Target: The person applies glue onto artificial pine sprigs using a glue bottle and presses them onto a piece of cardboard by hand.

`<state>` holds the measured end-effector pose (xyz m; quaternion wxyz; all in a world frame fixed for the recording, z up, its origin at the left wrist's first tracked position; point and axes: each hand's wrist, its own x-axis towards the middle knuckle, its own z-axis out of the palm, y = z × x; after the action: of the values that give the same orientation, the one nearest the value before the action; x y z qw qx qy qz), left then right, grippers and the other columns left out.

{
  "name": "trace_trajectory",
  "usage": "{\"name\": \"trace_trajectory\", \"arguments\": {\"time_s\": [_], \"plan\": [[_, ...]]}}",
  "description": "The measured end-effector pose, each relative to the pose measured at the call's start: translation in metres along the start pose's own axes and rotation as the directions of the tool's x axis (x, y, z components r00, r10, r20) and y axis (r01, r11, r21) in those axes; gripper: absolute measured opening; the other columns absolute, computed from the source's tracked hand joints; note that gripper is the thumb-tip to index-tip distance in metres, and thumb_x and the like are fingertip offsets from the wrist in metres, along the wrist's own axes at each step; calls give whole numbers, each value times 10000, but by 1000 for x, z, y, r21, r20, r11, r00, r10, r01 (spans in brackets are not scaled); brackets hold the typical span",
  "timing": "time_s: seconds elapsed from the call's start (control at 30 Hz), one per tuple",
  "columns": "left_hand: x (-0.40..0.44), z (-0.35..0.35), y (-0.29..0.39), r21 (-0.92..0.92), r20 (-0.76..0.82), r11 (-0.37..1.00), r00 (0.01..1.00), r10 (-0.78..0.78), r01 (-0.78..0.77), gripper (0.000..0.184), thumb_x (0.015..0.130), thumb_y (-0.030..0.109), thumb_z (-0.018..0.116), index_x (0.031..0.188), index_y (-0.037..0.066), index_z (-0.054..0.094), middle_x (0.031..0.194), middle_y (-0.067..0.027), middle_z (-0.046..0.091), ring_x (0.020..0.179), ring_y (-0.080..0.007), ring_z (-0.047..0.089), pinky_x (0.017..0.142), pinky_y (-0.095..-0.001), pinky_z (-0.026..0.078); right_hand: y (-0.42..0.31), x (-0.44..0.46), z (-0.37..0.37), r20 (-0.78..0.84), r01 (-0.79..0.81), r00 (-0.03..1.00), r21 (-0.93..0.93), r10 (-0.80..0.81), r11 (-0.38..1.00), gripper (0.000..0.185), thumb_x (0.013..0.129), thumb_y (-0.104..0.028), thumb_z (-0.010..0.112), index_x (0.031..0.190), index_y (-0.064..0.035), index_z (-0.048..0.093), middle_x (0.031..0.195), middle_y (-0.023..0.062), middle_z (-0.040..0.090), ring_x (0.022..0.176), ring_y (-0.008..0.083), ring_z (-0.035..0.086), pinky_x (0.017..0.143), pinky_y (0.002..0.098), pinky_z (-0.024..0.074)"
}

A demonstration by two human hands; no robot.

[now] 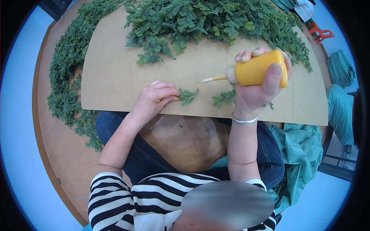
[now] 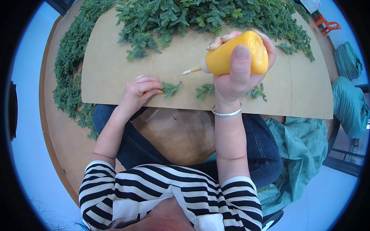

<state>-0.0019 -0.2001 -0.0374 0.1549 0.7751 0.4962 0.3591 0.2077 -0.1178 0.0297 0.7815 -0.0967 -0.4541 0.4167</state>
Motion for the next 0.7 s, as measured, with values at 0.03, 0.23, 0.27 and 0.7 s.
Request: {"name": "trace_trajectory", "arguments": {"time_s": [0.03,0.23,0.27,0.7], "plan": [[0,0,0,-3,0,1000,1000,-1,1,134,681,70,688,808,58,645,794,-67,612,741,-223,580,659,-311,472,0,1,0,3,1,1000,-1,-1,1000,414,793,-211,602,1124,-108,375,827,153,537,650,231,548,550,357,502],[24,34,22,-108,-75,994,997,-16,7,228,695,130,698,899,54,630,852,-98,614,778,-256,590,684,-324,484,-51,9,-24,1,93,996,154,-94,984,477,812,-458,518,1105,-88,452,900,113,546,739,228,545,676,411,459],[37,53,32,-136,-87,989,995,40,-52,248,700,145,697,918,53,623,851,-101,611,777,-257,590,691,-322,486,-59,7,-20,4,85,996,156,-87,984,477,812,-458,518,1105,-88,452,900,113,546,739,228,545,676,411,459],[54,-33,-53,505,-90,862,991,102,-42,224,741,0,523,947,49,598,924,-99,618,908,-258,549,794,-335,449,-110,-11,-55,26,221,973,178,-229,959,616,799,-568,479,1164,-72,444,1001,98,504,792,223,506,700,406,401]]}}
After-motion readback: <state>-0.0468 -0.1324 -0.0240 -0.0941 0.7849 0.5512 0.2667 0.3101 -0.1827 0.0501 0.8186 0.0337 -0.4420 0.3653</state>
